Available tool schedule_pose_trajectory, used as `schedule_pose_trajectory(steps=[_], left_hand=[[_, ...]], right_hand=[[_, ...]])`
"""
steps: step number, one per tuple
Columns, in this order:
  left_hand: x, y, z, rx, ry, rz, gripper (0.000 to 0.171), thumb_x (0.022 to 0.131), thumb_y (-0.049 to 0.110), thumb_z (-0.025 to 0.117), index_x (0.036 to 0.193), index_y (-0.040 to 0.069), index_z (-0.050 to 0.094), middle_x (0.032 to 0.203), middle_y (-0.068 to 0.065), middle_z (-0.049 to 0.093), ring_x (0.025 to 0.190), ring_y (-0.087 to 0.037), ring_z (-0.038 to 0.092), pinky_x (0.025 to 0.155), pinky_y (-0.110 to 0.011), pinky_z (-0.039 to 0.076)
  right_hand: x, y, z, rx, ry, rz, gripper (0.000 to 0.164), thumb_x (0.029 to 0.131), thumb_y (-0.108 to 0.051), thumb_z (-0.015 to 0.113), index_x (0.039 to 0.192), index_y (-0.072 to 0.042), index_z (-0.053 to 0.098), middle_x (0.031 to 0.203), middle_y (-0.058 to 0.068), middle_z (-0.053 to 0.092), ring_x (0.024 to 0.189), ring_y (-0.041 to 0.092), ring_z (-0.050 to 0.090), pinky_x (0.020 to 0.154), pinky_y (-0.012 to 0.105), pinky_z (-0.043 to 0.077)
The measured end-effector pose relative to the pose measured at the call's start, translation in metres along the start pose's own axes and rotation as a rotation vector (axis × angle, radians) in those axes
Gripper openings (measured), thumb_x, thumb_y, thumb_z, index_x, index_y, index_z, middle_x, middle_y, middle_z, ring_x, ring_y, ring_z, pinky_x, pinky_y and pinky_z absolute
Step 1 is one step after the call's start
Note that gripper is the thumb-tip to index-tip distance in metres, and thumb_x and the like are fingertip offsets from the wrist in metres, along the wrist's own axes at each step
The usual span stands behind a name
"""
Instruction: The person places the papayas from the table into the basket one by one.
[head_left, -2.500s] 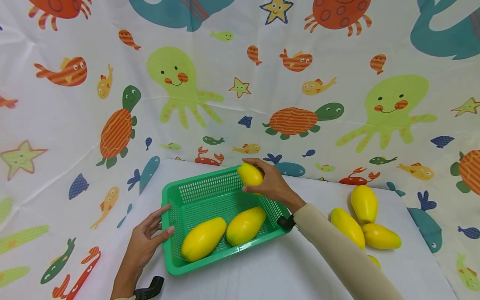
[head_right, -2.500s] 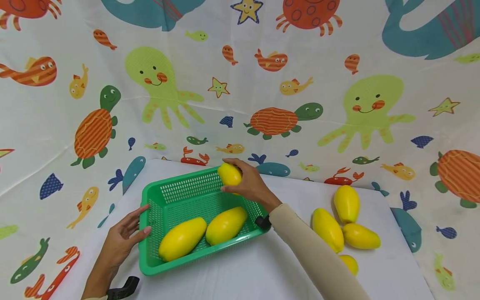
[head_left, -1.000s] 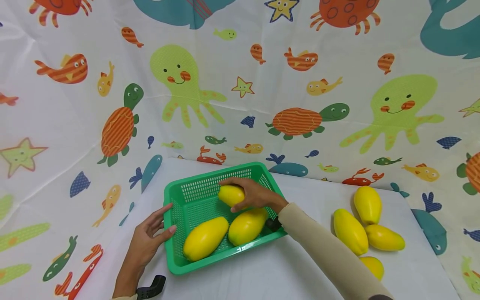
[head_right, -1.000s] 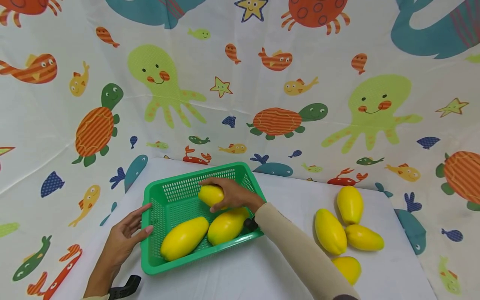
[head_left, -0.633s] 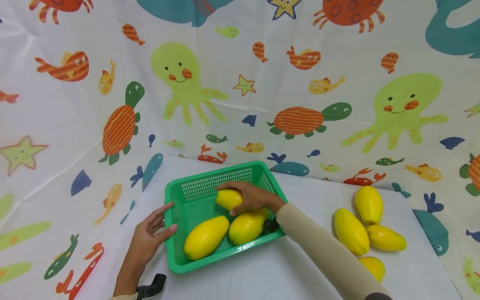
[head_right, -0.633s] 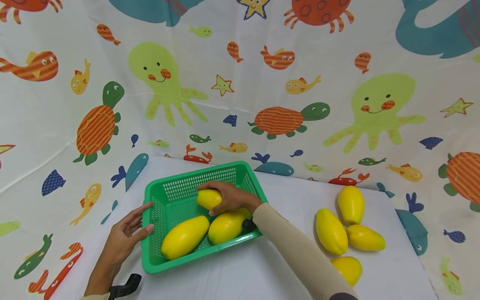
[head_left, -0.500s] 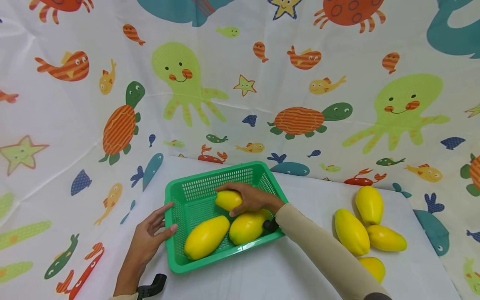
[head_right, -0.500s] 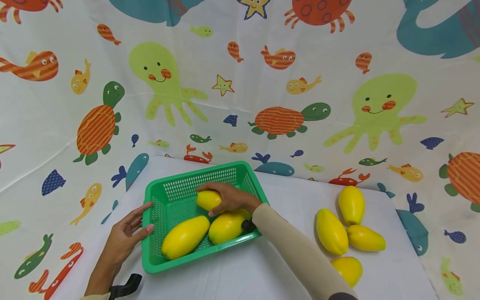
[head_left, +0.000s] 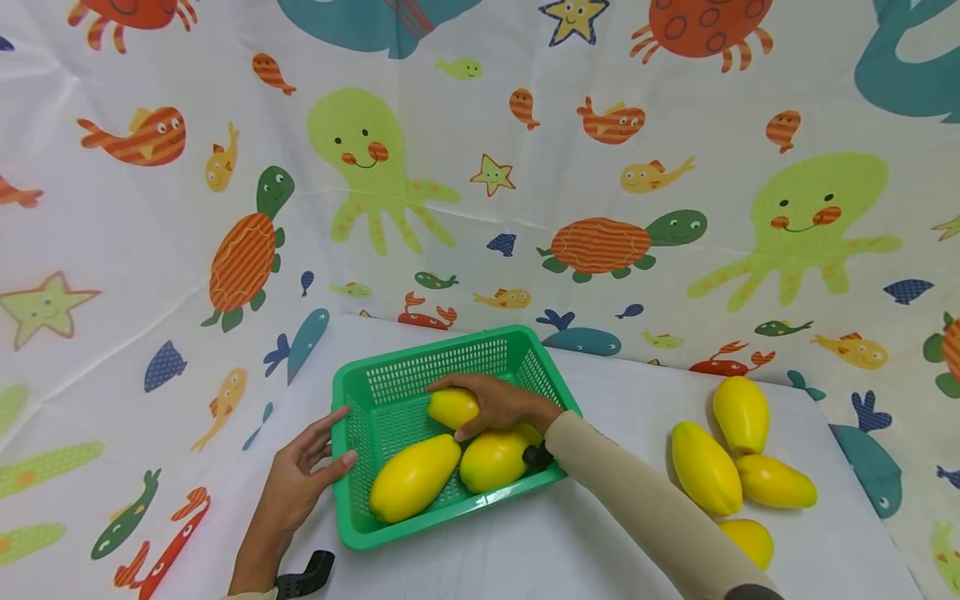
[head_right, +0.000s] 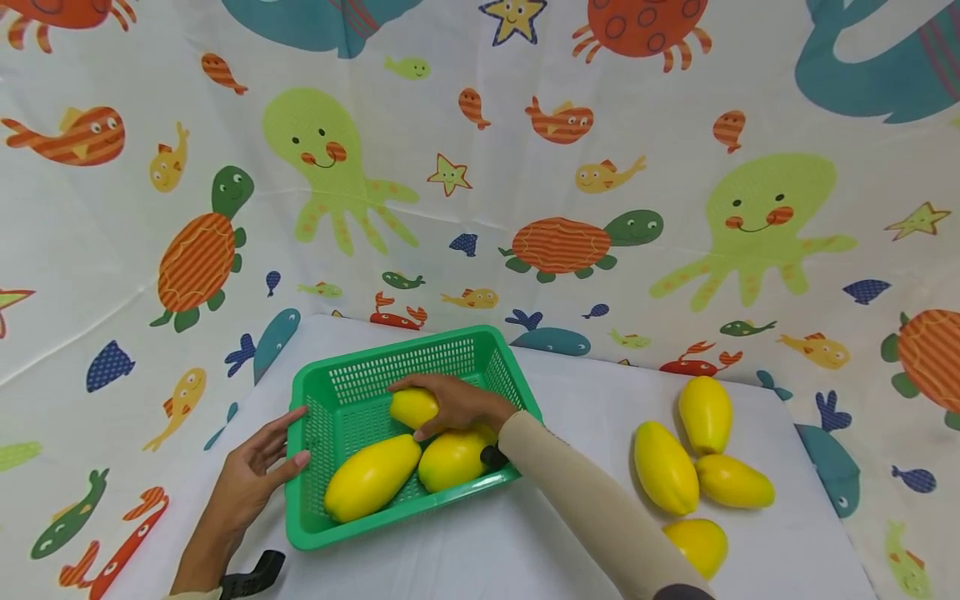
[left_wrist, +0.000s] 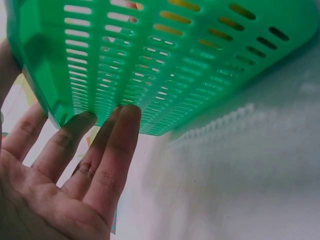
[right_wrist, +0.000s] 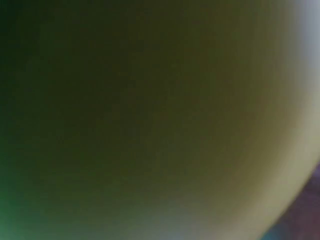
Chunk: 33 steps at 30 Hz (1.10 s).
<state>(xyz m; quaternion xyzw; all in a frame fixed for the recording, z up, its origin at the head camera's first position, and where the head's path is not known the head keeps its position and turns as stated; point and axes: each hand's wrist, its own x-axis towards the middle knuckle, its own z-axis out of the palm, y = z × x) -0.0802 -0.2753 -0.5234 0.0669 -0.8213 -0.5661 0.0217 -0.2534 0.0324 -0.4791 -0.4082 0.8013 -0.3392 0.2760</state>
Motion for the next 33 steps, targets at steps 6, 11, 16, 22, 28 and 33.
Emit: schedule_pose_trajectory(steps=[6, 11, 16, 22, 28, 33], left_hand=[[-0.0009, 0.0042, -0.0013, -0.002, -0.007, -0.004, 0.063, 0.103, 0.033, 0.072, 0.161, 0.036, 0.046, 0.161, -0.005, 0.055, 0.118, 0.004, 0.062, 0.096, -0.015, 0.052], [-0.0026, 0.005, -0.0015, 0.007, -0.003, -0.004, 0.063, 0.103, 0.033, 0.072, 0.161, 0.036, 0.046, 0.161, -0.005, 0.055, 0.119, 0.003, 0.062, 0.095, -0.014, 0.052], [-0.0034, 0.0009, -0.0014, 0.016, -0.009, 0.0, 0.064, 0.104, 0.033, 0.071, 0.162, 0.035, 0.044, 0.161, -0.005, 0.056, 0.12, 0.0, 0.062, 0.096, -0.016, 0.053], [-0.0031, -0.0001, -0.0012, 0.012, -0.006, 0.009, 0.064, 0.104, 0.032, 0.071, 0.162, 0.033, 0.045, 0.16, -0.006, 0.056, 0.118, 0.001, 0.062, 0.096, -0.016, 0.053], [-0.0043, 0.0031, -0.0007, -0.02, -0.006, 0.015, 0.063, 0.104, 0.029, 0.071, 0.161, 0.033, 0.046, 0.159, -0.007, 0.057, 0.117, 0.0, 0.063, 0.094, -0.016, 0.055], [-0.004, 0.0026, -0.0006, -0.014, -0.001, 0.021, 0.063, 0.104, 0.029, 0.072, 0.161, 0.033, 0.046, 0.159, -0.006, 0.057, 0.117, 0.001, 0.064, 0.095, -0.016, 0.054]], right_hand=[[0.001, 0.001, 0.002, -0.027, -0.001, 0.014, 0.079, 0.09, -0.018, 0.088, 0.158, -0.027, 0.05, 0.148, -0.002, 0.058, 0.117, 0.02, 0.056, 0.103, 0.039, 0.05], [0.0011, 0.0, 0.0031, -0.06, -0.002, 0.035, 0.077, 0.091, -0.019, 0.087, 0.158, -0.026, 0.05, 0.147, 0.0, 0.059, 0.117, 0.021, 0.055, 0.104, 0.041, 0.05], [0.0009, 0.0013, 0.0054, -0.112, -0.014, 0.049, 0.071, 0.094, -0.018, 0.083, 0.157, -0.025, 0.052, 0.155, -0.001, 0.056, 0.125, 0.022, 0.055, 0.112, 0.045, 0.049], [0.0013, 0.0027, 0.0065, -0.12, -0.026, 0.041, 0.068, 0.095, -0.014, 0.082, 0.156, -0.026, 0.054, 0.157, -0.003, 0.055, 0.128, 0.02, 0.054, 0.115, 0.045, 0.046], [0.0003, -0.0001, 0.0052, -0.037, -0.037, 0.021, 0.067, 0.095, -0.01, 0.08, 0.156, -0.023, 0.054, 0.159, -0.002, 0.054, 0.132, 0.021, 0.052, 0.117, 0.045, 0.044], [-0.0001, -0.0019, 0.0035, 0.006, -0.04, 0.009, 0.067, 0.096, -0.007, 0.079, 0.157, -0.021, 0.054, 0.161, -0.001, 0.053, 0.135, 0.021, 0.051, 0.119, 0.045, 0.043]])
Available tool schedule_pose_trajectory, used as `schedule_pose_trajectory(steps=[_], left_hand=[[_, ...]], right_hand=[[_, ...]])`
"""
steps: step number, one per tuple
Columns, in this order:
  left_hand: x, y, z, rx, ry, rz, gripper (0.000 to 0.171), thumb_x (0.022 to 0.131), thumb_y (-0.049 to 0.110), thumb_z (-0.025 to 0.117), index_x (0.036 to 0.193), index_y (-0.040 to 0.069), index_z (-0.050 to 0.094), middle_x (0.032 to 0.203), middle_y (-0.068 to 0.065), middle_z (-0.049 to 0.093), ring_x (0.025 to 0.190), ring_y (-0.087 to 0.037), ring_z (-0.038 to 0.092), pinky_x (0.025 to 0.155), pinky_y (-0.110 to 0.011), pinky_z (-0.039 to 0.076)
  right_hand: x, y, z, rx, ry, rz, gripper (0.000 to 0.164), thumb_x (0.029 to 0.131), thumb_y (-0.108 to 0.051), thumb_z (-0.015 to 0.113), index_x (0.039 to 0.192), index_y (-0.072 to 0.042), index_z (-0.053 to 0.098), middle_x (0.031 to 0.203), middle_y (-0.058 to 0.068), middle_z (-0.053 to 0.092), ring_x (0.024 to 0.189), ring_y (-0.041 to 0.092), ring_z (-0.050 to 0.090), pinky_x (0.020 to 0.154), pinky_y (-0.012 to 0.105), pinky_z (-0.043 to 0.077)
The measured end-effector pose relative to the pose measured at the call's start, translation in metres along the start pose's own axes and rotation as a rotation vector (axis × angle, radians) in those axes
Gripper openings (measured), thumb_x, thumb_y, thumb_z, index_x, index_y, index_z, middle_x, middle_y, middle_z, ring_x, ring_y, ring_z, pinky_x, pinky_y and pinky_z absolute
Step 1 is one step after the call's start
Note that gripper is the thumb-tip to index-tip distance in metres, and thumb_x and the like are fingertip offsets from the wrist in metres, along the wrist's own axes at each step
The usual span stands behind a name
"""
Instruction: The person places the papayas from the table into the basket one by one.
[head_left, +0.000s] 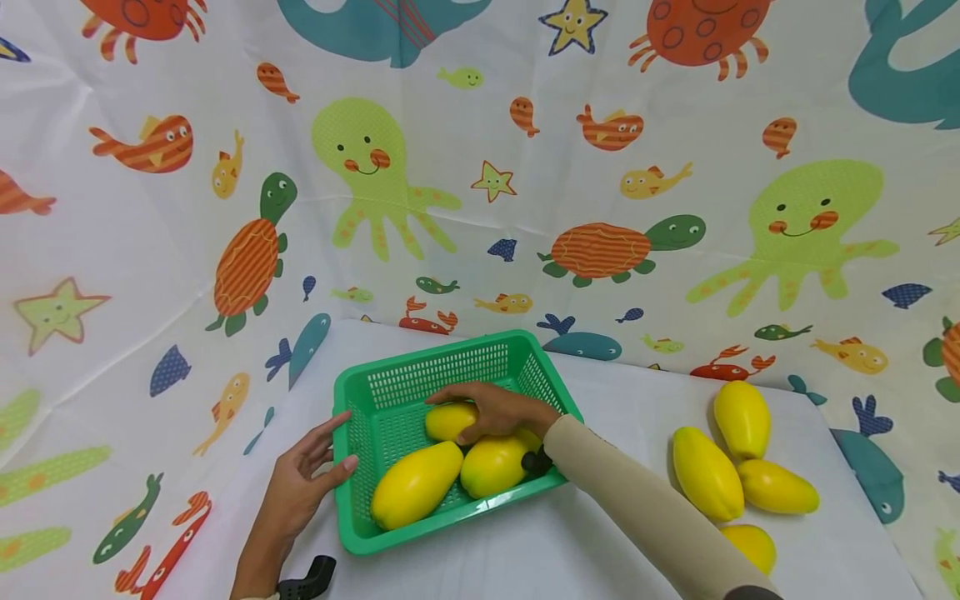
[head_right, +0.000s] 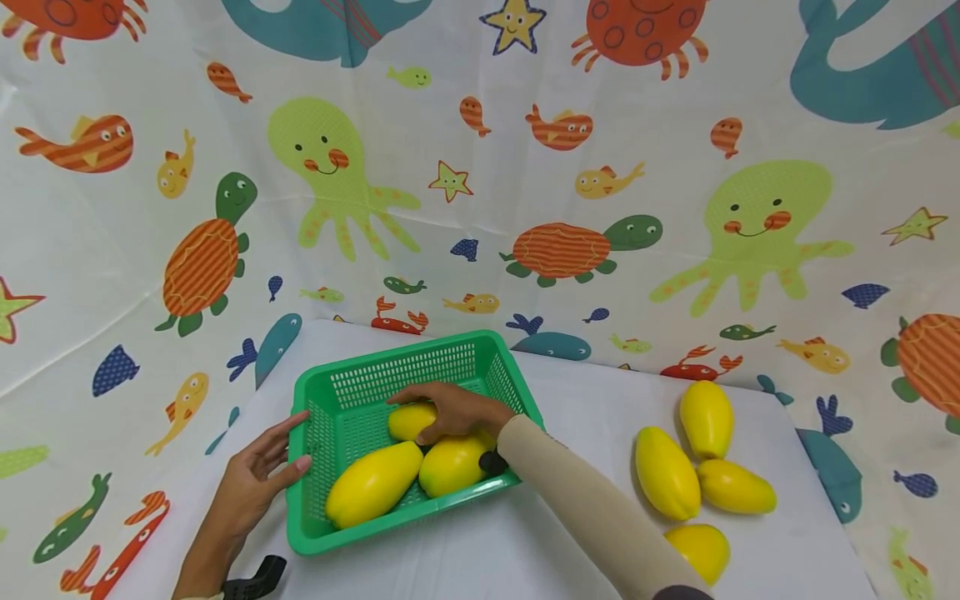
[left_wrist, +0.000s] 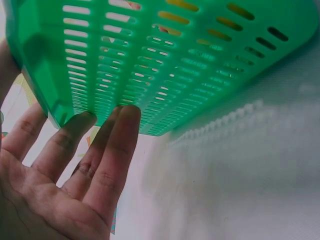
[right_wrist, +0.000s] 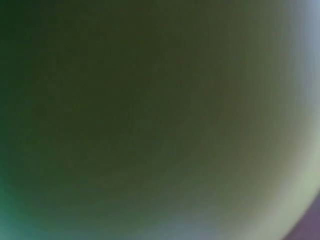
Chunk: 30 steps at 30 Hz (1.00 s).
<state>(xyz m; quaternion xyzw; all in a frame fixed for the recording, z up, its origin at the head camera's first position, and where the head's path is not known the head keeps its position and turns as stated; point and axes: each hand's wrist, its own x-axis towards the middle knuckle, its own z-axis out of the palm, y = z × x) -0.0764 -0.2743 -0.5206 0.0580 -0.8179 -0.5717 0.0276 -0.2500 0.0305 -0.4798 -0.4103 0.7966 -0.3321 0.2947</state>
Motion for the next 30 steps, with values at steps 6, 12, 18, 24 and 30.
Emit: schedule_pose_trajectory(steps=[6, 12, 18, 24, 30], left_hand=[[0.001, -0.001, 0.0, 0.016, 0.003, -0.004, 0.063, 0.104, 0.031, 0.072, 0.162, 0.034, 0.046, 0.159, -0.006, 0.057, 0.117, 0.003, 0.063, 0.096, -0.014, 0.052], [0.002, -0.001, 0.001, 0.002, -0.003, 0.004, 0.063, 0.104, 0.031, 0.071, 0.162, 0.033, 0.046, 0.16, -0.007, 0.057, 0.117, 0.002, 0.063, 0.096, -0.015, 0.054], [0.002, -0.001, 0.002, 0.011, 0.002, -0.005, 0.063, 0.104, 0.031, 0.071, 0.162, 0.034, 0.045, 0.161, -0.006, 0.056, 0.118, 0.003, 0.062, 0.096, -0.015, 0.053], [0.002, -0.002, 0.003, 0.047, 0.009, -0.01, 0.064, 0.104, 0.034, 0.071, 0.162, 0.036, 0.044, 0.162, -0.004, 0.055, 0.117, 0.008, 0.061, 0.097, -0.012, 0.05], [0.002, -0.002, 0.003, 0.058, 0.011, -0.02, 0.064, 0.104, 0.036, 0.071, 0.162, 0.037, 0.044, 0.162, -0.004, 0.053, 0.118, 0.008, 0.059, 0.097, -0.011, 0.048]], right_hand=[[-0.003, -0.003, -0.001, 0.016, 0.018, 0.02, 0.068, 0.096, -0.009, 0.079, 0.156, -0.026, 0.054, 0.163, -0.001, 0.052, 0.136, 0.022, 0.051, 0.119, 0.047, 0.042], [-0.008, -0.008, -0.005, 0.031, 0.052, 0.069, 0.068, 0.096, -0.011, 0.079, 0.155, -0.034, 0.054, 0.167, -0.001, 0.047, 0.148, 0.033, 0.046, 0.124, 0.058, 0.038], [-0.011, -0.012, -0.012, 0.001, 0.098, 0.017, 0.068, 0.096, -0.006, 0.078, 0.155, -0.028, 0.054, 0.166, 0.0, 0.048, 0.155, 0.036, 0.04, 0.128, 0.062, 0.031], [-0.02, -0.017, -0.021, -0.022, 0.165, 0.021, 0.069, 0.095, -0.009, 0.08, 0.157, -0.027, 0.053, 0.168, 0.003, 0.046, 0.157, 0.031, 0.039, 0.128, 0.063, 0.032], [-0.034, -0.021, -0.032, -0.018, 0.258, 0.025, 0.071, 0.095, -0.014, 0.081, 0.158, -0.028, 0.052, 0.168, 0.003, 0.046, 0.157, 0.032, 0.04, 0.125, 0.063, 0.035]])
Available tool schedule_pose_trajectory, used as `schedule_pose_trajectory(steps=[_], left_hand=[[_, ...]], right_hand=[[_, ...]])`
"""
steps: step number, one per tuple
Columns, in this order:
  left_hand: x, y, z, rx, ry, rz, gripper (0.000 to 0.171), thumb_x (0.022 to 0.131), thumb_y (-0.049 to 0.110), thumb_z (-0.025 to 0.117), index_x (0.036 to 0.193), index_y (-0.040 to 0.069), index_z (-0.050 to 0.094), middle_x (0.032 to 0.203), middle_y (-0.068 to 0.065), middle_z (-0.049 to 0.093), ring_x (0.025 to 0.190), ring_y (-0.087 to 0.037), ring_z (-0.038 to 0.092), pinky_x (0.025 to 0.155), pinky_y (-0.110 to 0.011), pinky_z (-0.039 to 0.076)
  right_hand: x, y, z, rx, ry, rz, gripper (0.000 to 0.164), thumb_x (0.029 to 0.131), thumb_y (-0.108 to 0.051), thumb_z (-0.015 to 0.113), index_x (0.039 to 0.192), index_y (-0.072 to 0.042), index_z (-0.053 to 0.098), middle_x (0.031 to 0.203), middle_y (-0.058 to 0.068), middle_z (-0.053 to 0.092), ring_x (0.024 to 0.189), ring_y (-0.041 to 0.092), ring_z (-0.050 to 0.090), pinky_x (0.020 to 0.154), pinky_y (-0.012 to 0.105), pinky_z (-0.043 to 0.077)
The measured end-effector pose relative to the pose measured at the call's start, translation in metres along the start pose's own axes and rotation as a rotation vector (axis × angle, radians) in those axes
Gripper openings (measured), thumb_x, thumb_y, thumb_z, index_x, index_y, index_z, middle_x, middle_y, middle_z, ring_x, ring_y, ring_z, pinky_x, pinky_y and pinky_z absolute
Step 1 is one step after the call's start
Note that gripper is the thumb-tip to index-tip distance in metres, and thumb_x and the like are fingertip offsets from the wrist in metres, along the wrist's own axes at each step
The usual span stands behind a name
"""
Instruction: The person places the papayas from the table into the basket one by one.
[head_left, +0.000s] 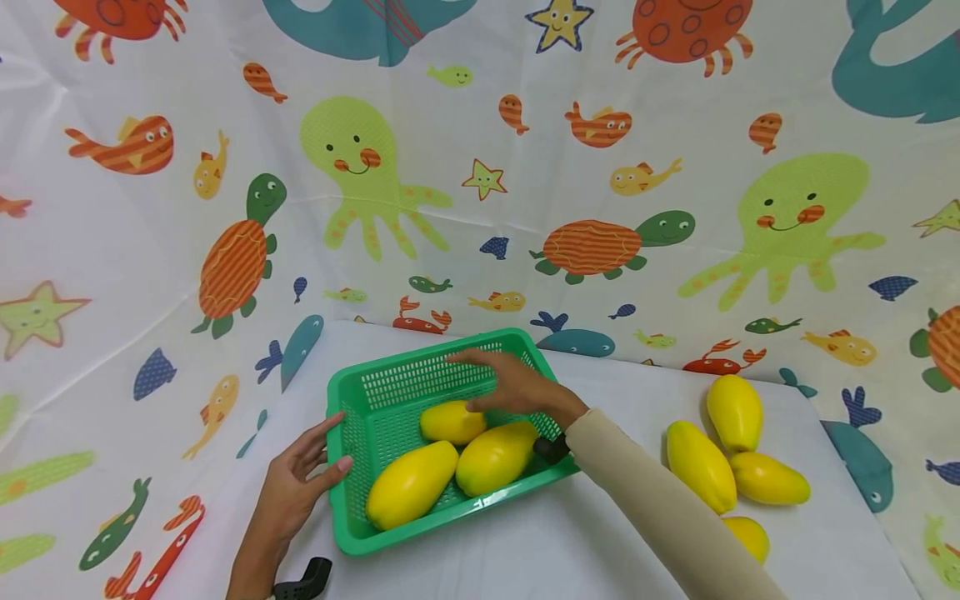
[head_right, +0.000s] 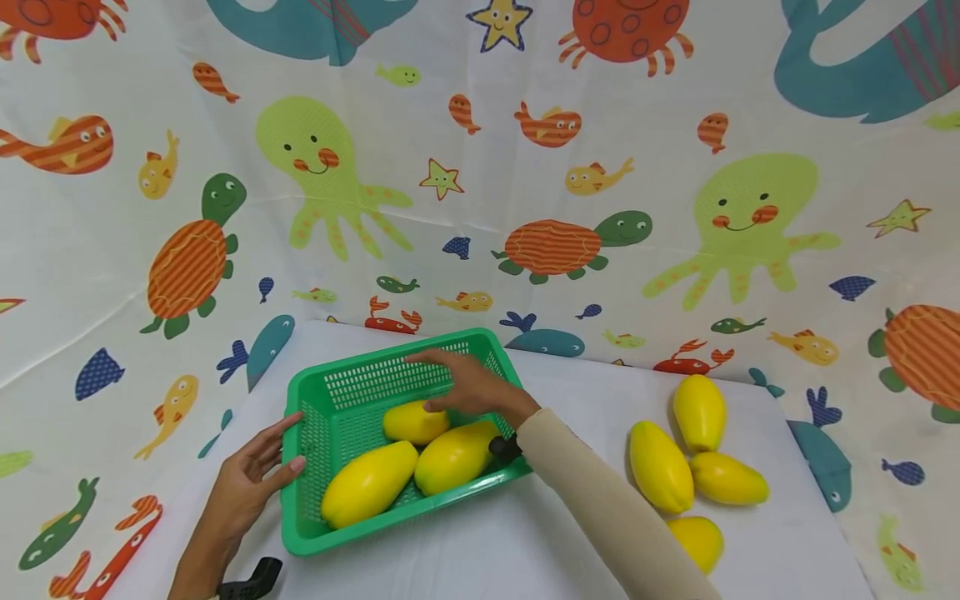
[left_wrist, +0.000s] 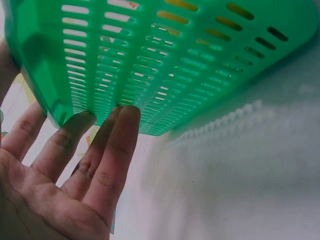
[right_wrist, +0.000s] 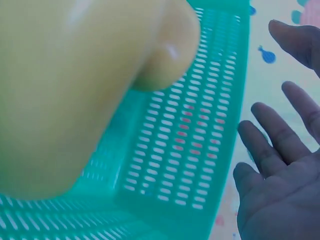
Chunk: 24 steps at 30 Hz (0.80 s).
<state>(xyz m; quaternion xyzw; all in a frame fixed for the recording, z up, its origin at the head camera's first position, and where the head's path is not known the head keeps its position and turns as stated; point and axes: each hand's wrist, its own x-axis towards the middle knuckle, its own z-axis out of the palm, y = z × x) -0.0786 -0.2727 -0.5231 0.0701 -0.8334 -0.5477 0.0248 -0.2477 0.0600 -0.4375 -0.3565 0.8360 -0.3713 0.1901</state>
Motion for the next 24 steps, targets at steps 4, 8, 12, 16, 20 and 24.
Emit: schedule_pose_trajectory(steps=[4, 8, 12, 16, 20, 24], left_hand=[[0.0, 0.001, 0.0, -0.005, -0.003, -0.01, 0.064, 0.104, 0.035, 0.071, 0.162, 0.037, 0.044, 0.162, -0.005, 0.053, 0.118, 0.008, 0.059, 0.097, -0.012, 0.048], [0.0, 0.003, -0.001, -0.014, -0.004, -0.016, 0.064, 0.104, 0.034, 0.072, 0.162, 0.036, 0.044, 0.162, -0.006, 0.054, 0.117, 0.008, 0.059, 0.095, -0.014, 0.05], [0.0, 0.005, -0.001, -0.022, 0.0, -0.012, 0.064, 0.103, 0.033, 0.072, 0.162, 0.035, 0.045, 0.161, -0.006, 0.055, 0.116, 0.008, 0.06, 0.095, -0.014, 0.051], [-0.001, 0.006, -0.001, -0.025, 0.001, -0.011, 0.065, 0.103, 0.033, 0.072, 0.162, 0.034, 0.045, 0.161, -0.008, 0.054, 0.116, 0.006, 0.061, 0.094, -0.014, 0.052], [-0.001, 0.005, 0.0, -0.015, 0.0, -0.015, 0.065, 0.103, 0.035, 0.072, 0.163, 0.034, 0.044, 0.162, -0.008, 0.054, 0.117, 0.005, 0.061, 0.095, -0.015, 0.053], [-0.001, 0.004, -0.001, -0.005, 0.006, -0.014, 0.064, 0.103, 0.036, 0.072, 0.162, 0.035, 0.045, 0.161, -0.007, 0.054, 0.117, 0.005, 0.06, 0.095, -0.015, 0.052]], right_hand=[[-0.008, 0.004, -0.009, 0.041, 0.055, 0.005, 0.071, 0.094, -0.017, 0.082, 0.157, -0.031, 0.052, 0.167, 0.001, 0.047, 0.157, 0.031, 0.04, 0.125, 0.064, 0.036], [-0.015, 0.008, -0.016, 0.056, 0.093, 0.026, 0.072, 0.093, -0.02, 0.084, 0.156, -0.034, 0.053, 0.166, -0.001, 0.047, 0.156, 0.032, 0.04, 0.123, 0.065, 0.037], [-0.024, 0.009, -0.021, 0.042, 0.126, 0.055, 0.073, 0.092, -0.023, 0.085, 0.156, -0.035, 0.052, 0.165, -0.002, 0.047, 0.156, 0.032, 0.041, 0.122, 0.064, 0.04], [-0.033, 0.01, -0.026, 0.023, 0.16, 0.055, 0.075, 0.092, -0.024, 0.086, 0.158, -0.031, 0.051, 0.165, 0.0, 0.048, 0.155, 0.033, 0.042, 0.121, 0.066, 0.04], [-0.043, 0.012, -0.031, 0.012, 0.201, 0.037, 0.075, 0.091, -0.025, 0.086, 0.158, -0.031, 0.052, 0.165, 0.001, 0.049, 0.154, 0.035, 0.043, 0.121, 0.069, 0.037], [-0.054, 0.015, -0.034, 0.018, 0.244, 0.036, 0.075, 0.09, -0.025, 0.087, 0.157, -0.032, 0.053, 0.165, 0.001, 0.05, 0.155, 0.036, 0.042, 0.122, 0.071, 0.034]])
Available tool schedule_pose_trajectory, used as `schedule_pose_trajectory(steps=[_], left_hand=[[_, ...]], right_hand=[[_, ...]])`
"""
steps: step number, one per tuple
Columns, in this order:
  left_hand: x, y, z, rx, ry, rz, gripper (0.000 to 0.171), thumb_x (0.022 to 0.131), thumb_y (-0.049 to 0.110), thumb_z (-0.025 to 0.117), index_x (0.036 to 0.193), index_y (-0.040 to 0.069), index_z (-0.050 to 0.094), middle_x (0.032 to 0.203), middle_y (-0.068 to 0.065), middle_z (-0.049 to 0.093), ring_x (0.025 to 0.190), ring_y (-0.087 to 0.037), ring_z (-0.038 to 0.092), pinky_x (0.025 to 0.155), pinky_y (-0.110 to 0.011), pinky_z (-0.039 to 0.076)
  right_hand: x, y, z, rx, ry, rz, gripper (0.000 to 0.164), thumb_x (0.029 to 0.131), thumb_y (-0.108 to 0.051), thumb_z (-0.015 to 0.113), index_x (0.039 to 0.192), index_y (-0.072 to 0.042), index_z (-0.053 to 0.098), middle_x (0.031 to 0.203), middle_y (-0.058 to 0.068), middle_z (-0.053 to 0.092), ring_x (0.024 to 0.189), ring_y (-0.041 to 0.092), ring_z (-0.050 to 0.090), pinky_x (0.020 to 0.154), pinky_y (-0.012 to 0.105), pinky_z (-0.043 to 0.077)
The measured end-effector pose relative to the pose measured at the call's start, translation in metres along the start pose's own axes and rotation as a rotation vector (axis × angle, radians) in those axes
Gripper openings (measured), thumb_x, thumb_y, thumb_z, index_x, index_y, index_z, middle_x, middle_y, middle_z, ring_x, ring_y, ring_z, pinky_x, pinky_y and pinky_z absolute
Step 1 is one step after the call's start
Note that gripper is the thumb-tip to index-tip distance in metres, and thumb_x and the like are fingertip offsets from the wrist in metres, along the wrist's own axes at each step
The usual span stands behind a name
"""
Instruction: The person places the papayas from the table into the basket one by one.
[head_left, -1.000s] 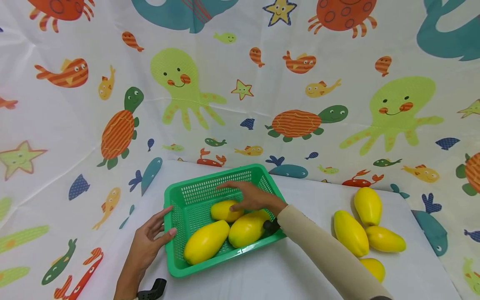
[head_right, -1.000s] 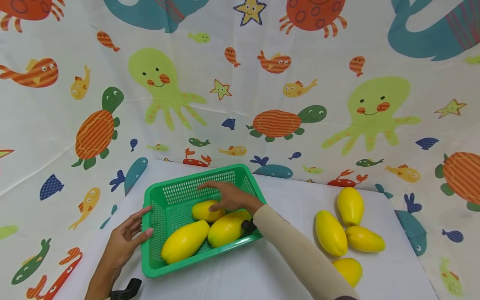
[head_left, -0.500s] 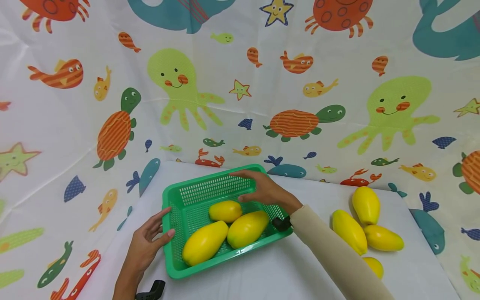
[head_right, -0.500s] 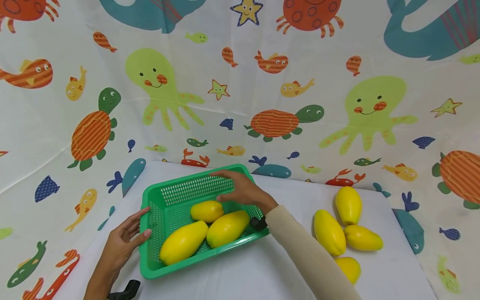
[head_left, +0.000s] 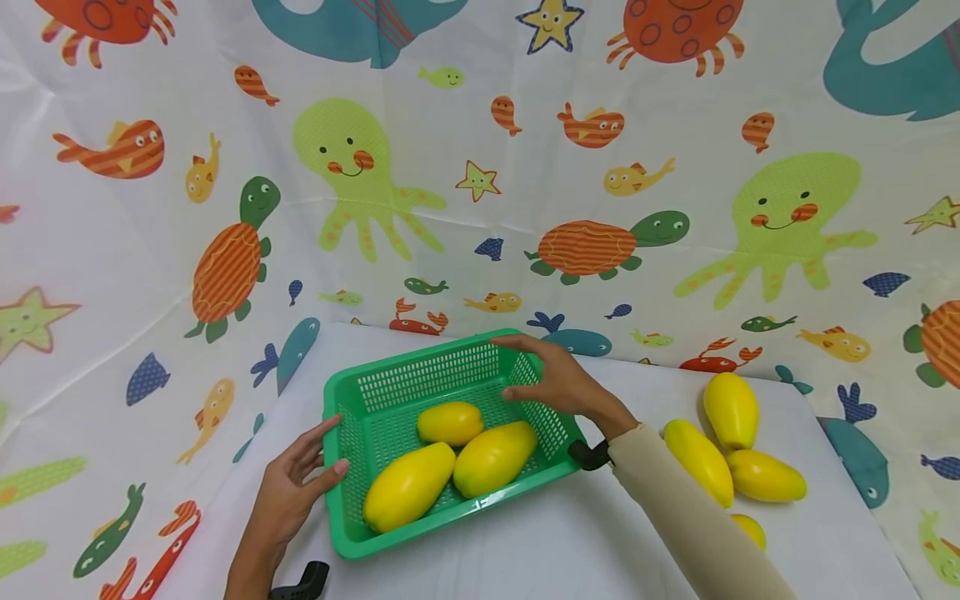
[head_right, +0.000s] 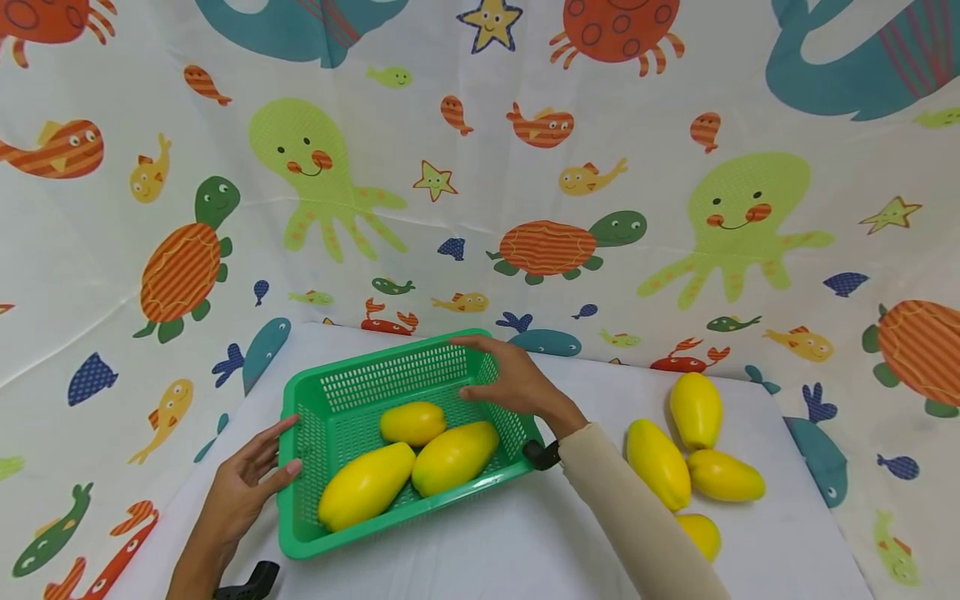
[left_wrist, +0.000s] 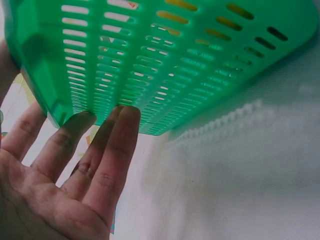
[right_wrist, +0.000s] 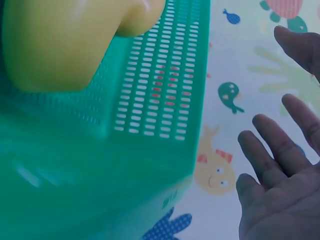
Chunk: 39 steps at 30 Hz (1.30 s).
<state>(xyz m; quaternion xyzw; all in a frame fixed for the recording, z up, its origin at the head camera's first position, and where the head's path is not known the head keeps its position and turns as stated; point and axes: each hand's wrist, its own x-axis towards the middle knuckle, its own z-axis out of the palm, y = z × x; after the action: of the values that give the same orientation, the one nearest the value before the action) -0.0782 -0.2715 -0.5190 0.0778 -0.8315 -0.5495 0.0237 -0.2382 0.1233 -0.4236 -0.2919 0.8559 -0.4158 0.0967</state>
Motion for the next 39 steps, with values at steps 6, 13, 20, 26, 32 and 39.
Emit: schedule_pose_trajectory(steps=[6, 13, 20, 26, 32, 39], left_hand=[[-0.001, 0.001, -0.001, 0.004, -0.005, 0.011, 0.064, 0.104, 0.034, 0.071, 0.162, 0.033, 0.045, 0.162, -0.009, 0.053, 0.124, -0.003, 0.061, 0.098, -0.017, 0.053], [-0.001, 0.002, -0.001, 0.004, -0.012, -0.033, 0.065, 0.104, 0.039, 0.071, 0.163, 0.036, 0.043, 0.163, -0.005, 0.053, 0.124, 0.001, 0.059, 0.102, -0.023, 0.056], [-0.001, 0.002, -0.001, -0.007, -0.01, -0.016, 0.064, 0.104, 0.036, 0.071, 0.162, 0.034, 0.044, 0.162, -0.007, 0.053, 0.117, 0.011, 0.058, 0.097, -0.013, 0.052], [-0.001, 0.002, 0.0, -0.028, -0.01, -0.003, 0.065, 0.104, 0.034, 0.072, 0.163, 0.032, 0.044, 0.161, -0.01, 0.054, 0.116, 0.009, 0.059, 0.094, -0.012, 0.052], [0.0, 0.003, 0.0, -0.03, -0.006, -0.019, 0.065, 0.103, 0.034, 0.072, 0.162, 0.034, 0.044, 0.161, -0.008, 0.055, 0.116, 0.007, 0.06, 0.094, -0.013, 0.052], [0.0, 0.003, 0.0, -0.021, -0.006, -0.025, 0.065, 0.104, 0.035, 0.072, 0.162, 0.034, 0.044, 0.161, -0.007, 0.055, 0.116, 0.009, 0.059, 0.095, -0.013, 0.052]], right_hand=[[-0.014, 0.008, -0.005, -0.004, 0.053, -0.003, 0.075, 0.089, -0.023, 0.088, 0.156, -0.031, 0.054, 0.164, 0.002, 0.051, 0.156, 0.037, 0.04, 0.123, 0.073, 0.03], [-0.026, 0.015, -0.01, -0.021, 0.1, 0.014, 0.076, 0.088, -0.024, 0.089, 0.156, -0.028, 0.055, 0.164, 0.004, 0.051, 0.154, 0.039, 0.043, 0.121, 0.074, 0.032], [-0.038, 0.02, -0.015, -0.015, 0.151, 0.063, 0.077, 0.088, -0.026, 0.089, 0.157, -0.028, 0.053, 0.164, 0.006, 0.051, 0.156, 0.04, 0.039, 0.121, 0.077, 0.029], [-0.048, 0.025, -0.019, -0.003, 0.206, 0.092, 0.076, 0.089, -0.025, 0.088, 0.156, -0.029, 0.053, 0.165, 0.003, 0.05, 0.158, 0.037, 0.037, 0.123, 0.075, 0.027], [-0.058, 0.028, -0.022, -0.02, 0.25, 0.156, 0.079, 0.09, -0.027, 0.088, 0.159, -0.027, 0.05, 0.167, 0.009, 0.047, 0.158, 0.04, 0.035, 0.123, 0.076, 0.026], [-0.072, 0.034, -0.022, -0.024, 0.327, 0.215, 0.079, 0.091, -0.031, 0.087, 0.159, -0.032, 0.049, 0.167, 0.011, 0.046, 0.157, 0.041, 0.036, 0.122, 0.076, 0.028]])
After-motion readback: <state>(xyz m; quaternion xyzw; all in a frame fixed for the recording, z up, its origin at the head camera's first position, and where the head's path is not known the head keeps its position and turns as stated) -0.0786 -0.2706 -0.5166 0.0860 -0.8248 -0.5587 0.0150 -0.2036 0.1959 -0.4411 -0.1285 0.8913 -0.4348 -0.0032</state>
